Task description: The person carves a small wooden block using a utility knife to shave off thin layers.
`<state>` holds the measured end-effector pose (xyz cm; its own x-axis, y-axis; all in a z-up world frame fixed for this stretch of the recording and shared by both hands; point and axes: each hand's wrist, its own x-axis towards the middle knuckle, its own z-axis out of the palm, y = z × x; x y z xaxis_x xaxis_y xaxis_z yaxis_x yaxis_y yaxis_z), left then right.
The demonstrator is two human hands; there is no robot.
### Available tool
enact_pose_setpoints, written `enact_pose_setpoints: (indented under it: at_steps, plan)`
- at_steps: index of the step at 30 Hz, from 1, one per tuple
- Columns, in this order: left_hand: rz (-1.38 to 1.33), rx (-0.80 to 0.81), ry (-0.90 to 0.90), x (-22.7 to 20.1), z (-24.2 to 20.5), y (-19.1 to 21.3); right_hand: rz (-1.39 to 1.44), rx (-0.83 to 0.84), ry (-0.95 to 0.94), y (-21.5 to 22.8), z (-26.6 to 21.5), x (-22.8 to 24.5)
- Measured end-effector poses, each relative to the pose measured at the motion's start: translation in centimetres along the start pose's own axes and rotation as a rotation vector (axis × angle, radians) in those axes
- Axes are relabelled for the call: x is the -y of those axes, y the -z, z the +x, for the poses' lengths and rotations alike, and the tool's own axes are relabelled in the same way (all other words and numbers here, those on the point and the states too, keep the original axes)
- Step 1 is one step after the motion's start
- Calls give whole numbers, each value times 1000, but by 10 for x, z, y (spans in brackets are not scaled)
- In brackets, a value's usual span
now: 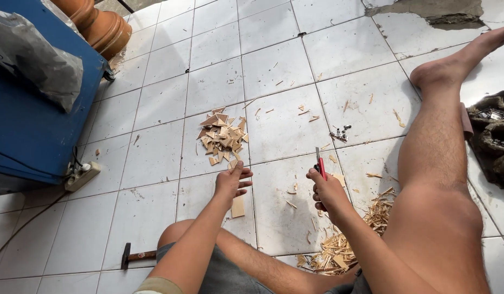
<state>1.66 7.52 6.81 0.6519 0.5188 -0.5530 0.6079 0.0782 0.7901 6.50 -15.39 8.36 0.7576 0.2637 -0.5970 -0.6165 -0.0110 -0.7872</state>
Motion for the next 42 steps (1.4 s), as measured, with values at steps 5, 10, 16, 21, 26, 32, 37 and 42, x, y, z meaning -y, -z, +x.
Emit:
enact_pose_setpoints:
  at_steps: [5,10,16,21,26,32,37,42]
  plan:
    - [599,-344,-120,57,48,18,22,-7,11,0,0,1]
    - [835,-381,-180,67,26,-4,-3,-17,12,-2,6,-1]
    - [439,-216,-192,57,25,3,-46,-28,14,-10,6,-3]
    - [236,-457,-93,88,61,19,-200,-120,114,11,37,-23]
    - [701,-372,-343,68,17,-6,-795,-318,184,42,42,-24]
    - [965,-91,-803,31,-26,-43,-963,-354,96,39,30,-24]
    - [1018,141,-671,52,-8,-92,-963,-336,84,48,35,-36]
    - [951,294,-857,55,-62,-122,-13,-191,41,25,-4,10]
